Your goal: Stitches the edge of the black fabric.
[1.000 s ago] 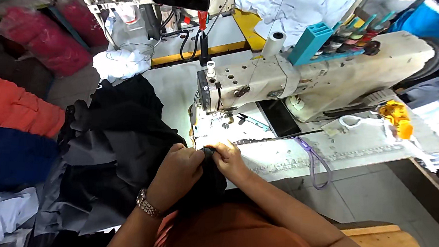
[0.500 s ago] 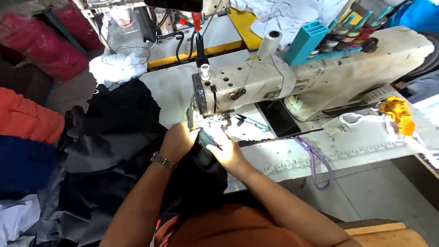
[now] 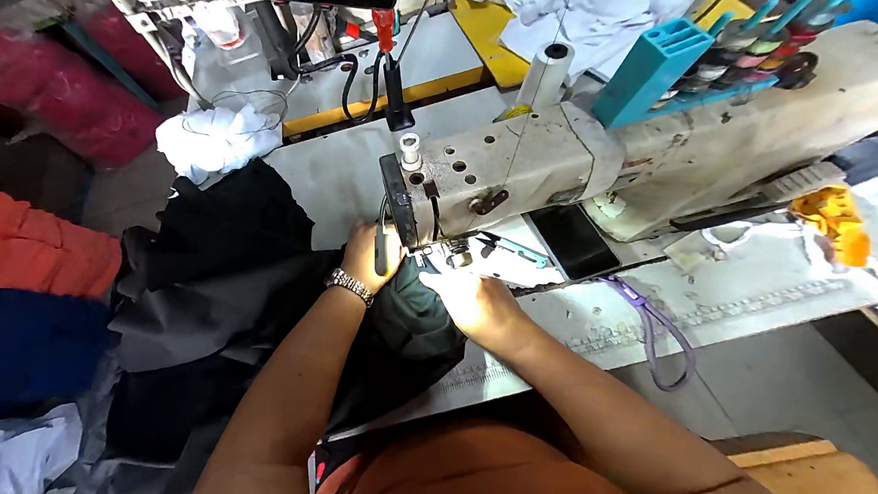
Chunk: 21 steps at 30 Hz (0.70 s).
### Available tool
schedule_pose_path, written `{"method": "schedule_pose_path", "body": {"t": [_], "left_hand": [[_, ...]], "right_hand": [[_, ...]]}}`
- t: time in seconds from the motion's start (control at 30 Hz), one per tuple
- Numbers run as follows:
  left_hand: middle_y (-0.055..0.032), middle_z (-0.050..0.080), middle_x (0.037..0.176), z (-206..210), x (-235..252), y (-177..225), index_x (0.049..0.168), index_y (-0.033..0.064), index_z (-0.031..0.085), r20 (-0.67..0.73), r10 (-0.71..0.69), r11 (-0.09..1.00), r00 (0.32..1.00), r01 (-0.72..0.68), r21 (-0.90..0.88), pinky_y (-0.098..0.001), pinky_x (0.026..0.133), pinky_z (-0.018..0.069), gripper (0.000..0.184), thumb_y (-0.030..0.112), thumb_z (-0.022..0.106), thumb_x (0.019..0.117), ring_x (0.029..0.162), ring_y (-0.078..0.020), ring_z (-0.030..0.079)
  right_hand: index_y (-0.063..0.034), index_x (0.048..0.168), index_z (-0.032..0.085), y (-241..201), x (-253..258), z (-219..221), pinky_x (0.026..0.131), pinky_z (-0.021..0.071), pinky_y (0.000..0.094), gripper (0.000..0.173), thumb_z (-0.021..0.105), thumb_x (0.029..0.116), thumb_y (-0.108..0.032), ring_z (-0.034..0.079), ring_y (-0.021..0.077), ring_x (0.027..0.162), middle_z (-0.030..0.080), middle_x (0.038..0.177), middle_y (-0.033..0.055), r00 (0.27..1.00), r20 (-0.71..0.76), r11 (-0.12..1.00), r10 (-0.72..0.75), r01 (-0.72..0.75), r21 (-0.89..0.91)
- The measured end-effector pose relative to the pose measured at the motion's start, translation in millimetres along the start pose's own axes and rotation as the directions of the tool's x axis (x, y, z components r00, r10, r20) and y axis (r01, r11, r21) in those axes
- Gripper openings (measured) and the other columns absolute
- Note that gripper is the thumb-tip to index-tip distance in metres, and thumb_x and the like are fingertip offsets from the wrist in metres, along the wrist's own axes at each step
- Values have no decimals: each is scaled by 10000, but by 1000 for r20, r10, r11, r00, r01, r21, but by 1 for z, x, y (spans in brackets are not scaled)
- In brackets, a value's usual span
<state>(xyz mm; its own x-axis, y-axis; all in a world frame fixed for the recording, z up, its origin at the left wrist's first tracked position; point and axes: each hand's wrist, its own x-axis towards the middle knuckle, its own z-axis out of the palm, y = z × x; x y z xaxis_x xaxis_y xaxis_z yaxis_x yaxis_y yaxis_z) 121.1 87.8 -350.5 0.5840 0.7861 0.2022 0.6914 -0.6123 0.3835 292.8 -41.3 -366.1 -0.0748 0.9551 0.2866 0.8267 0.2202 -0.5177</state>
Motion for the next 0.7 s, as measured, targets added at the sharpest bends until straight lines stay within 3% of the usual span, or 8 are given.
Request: {"method": "schedule_pose_path", "body": {"t": [0.07, 0.23, 0.37, 0.43, 0.5, 0.63, 0.7], "left_hand": [[-205, 726, 979, -2, 6, 0, 960, -20, 722, -8, 20, 999, 1000, -20, -24, -520, 935, 508, 214, 183, 741, 896, 989, -347, 695], [-270, 677, 1168, -32, 19, 20, 1141, -94, 672, 202, -38, 993, 979, 59, -98, -453, 1061, 433, 309, 77, 741, 893, 1183, -351, 616], [-250, 704, 1084, -31, 17, 20, 1072, -81, 700, 120, 18, 992, 993, -3, -122, -454, 1007, 466, 237, 69, 734, 892, 1109, -347, 649], [-256, 704, 1100, -33, 19, 22, 1088, -84, 699, 146, 10, 995, 989, 4, -100, -468, 1035, 454, 262, 93, 741, 900, 1132, -357, 643], [-236, 715, 1071, -22, 14, 12, 1076, -62, 704, 64, 31, 996, 997, -25, -87, -476, 1007, 473, 253, 110, 742, 895, 1084, -346, 665], [-210, 623, 1304, -22, -20, 11, 1286, 2, 638, -83, -18, 998, 996, 23, 62, -595, 1093, 390, 421, 212, 696, 926, 1259, -376, 566], [-191, 613, 1352, -18, -41, 24, 1218, 9, 674, -143, -29, 993, 989, 45, 113, -567, 1141, 385, 349, 238, 676, 954, 1303, -359, 553]], "right_hand": [[-184, 1222, 767, 0, 2, -1, 739, 601, 491, 334, 507, 1019, -128, 736, 296, 828, 747, 902, 121, 999, 19, 999, 37, -38, 8], [-158, 1178, 781, 1, 1, 2, 732, 601, 475, 321, 511, 1007, -129, 735, 281, 808, 744, 871, 113, 1000, -18, 999, 24, -23, 35], [-139, 1116, 791, 3, -2, 5, 707, 606, 444, 286, 525, 1013, -155, 734, 257, 789, 741, 855, 100, 997, -75, 1000, 0, 2, 25], [-131, 1108, 790, 3, -2, 4, 712, 606, 445, 281, 527, 1013, -154, 735, 257, 796, 743, 863, 101, 998, -63, 1000, 3, -2, 24], [-135, 1115, 793, 4, -3, 5, 727, 610, 442, 280, 533, 1017, -172, 738, 251, 817, 749, 884, 94, 999, -54, 1000, 3, -2, 14], [-131, 1110, 790, 3, -5, 0, 788, 616, 441, 261, 561, 1015, -209, 740, 268, 922, 754, 973, 99, 999, -17, 998, -32, 31, -53], [-123, 1083, 785, 2, -3, -3, 881, 582, 468, 236, 577, 1010, -209, 694, 316, 1038, 729, 1036, 135, 994, -5, 985, -107, 105, -140]]}}
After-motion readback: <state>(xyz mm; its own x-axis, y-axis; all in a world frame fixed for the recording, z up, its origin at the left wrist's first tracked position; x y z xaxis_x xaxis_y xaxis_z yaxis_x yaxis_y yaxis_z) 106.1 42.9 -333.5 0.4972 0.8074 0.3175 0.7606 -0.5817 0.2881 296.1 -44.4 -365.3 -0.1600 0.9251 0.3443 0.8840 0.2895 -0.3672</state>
